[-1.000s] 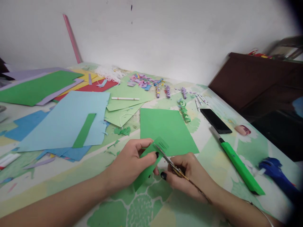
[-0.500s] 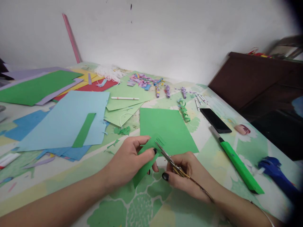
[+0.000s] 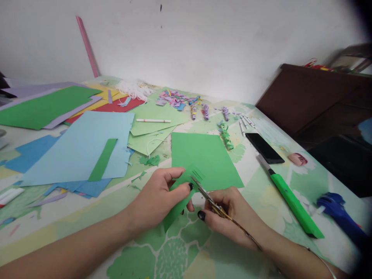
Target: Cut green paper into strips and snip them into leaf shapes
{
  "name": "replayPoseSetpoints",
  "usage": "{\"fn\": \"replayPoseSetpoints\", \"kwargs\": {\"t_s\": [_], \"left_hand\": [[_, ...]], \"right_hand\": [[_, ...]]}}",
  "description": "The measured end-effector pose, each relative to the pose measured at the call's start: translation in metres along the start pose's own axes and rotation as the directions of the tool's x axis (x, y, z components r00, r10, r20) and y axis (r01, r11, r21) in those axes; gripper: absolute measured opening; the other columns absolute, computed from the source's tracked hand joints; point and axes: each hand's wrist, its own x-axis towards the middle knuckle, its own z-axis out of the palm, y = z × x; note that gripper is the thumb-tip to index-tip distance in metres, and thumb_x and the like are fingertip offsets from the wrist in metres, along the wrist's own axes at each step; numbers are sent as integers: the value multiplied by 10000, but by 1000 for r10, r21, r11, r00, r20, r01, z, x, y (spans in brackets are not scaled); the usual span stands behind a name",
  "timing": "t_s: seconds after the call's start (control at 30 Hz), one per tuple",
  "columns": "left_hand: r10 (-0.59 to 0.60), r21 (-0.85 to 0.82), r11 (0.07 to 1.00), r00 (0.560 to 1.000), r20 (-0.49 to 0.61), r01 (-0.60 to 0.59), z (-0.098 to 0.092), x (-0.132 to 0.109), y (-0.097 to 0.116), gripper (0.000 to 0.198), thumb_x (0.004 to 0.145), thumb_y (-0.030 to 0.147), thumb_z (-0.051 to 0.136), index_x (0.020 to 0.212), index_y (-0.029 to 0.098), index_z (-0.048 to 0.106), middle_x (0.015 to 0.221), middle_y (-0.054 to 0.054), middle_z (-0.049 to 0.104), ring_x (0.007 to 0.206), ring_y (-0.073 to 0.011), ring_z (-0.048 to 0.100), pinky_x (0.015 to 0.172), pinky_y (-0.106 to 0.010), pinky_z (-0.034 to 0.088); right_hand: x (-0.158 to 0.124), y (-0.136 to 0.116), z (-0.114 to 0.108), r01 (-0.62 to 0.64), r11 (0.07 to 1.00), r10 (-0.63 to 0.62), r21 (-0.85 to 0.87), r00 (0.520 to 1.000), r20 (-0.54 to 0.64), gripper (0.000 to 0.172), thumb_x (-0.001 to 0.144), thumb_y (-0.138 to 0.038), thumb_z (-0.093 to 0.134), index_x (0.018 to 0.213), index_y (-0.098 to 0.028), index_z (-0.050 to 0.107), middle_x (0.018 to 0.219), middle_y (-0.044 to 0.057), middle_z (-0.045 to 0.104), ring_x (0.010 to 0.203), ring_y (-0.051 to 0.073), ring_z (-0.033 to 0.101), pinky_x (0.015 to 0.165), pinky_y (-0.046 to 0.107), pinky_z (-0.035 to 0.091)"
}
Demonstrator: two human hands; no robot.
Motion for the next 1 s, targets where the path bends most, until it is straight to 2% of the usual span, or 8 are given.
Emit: {"fn": "replayPoseSetpoints", "kwargs": {"t_s": [0.1, 0.4, 0.73, 1.0], "left_hand": [[13, -8, 1000, 1000, 6, -13, 0, 1, -1, 138, 770, 118, 496, 696, 132, 612, 525, 26, 611, 470, -75, 529, 463, -155, 445], [13, 1, 1000, 1000, 14, -13, 0, 0, -2, 157, 790, 135, 488, 677, 134, 598, 533, 21, 615, 481, -75, 524, 476, -157, 446], [15, 1, 1000, 1000, 20, -15, 0, 1, -3, 140, 786, 136, 492, 682, 131, 586, 541, 20, 606, 499, -83, 543, 487, -166, 453], [22, -17, 1000, 999, 43, -21, 1, 2, -4, 155, 785, 115, 478, 682, 144, 590, 563, 30, 600, 521, -82, 549, 509, -166, 454]], "right_hand": [[0, -1, 1, 11, 1000, -11, -3, 1000, -8, 237, 763, -290, 517, 824, -117, 666, 533, -48, 327, 473, 63, 239, 413, 190, 192], [3, 1, 4, -8, 998, 5, -58, 998, -66, 249, 751, -280, 513, 696, -101, 676, 499, -32, 367, 458, 65, 279, 409, 191, 204], [2, -2, 2, 19, 999, -21, -31, 999, -47, 222, 741, -249, 540, 816, -121, 705, 511, -51, 316, 466, 62, 239, 408, 185, 189], [3, 3, 3, 40, 998, -43, -47, 998, -51, 237, 780, -261, 512, 793, -120, 702, 518, -39, 372, 471, 60, 270, 411, 175, 203]]}}
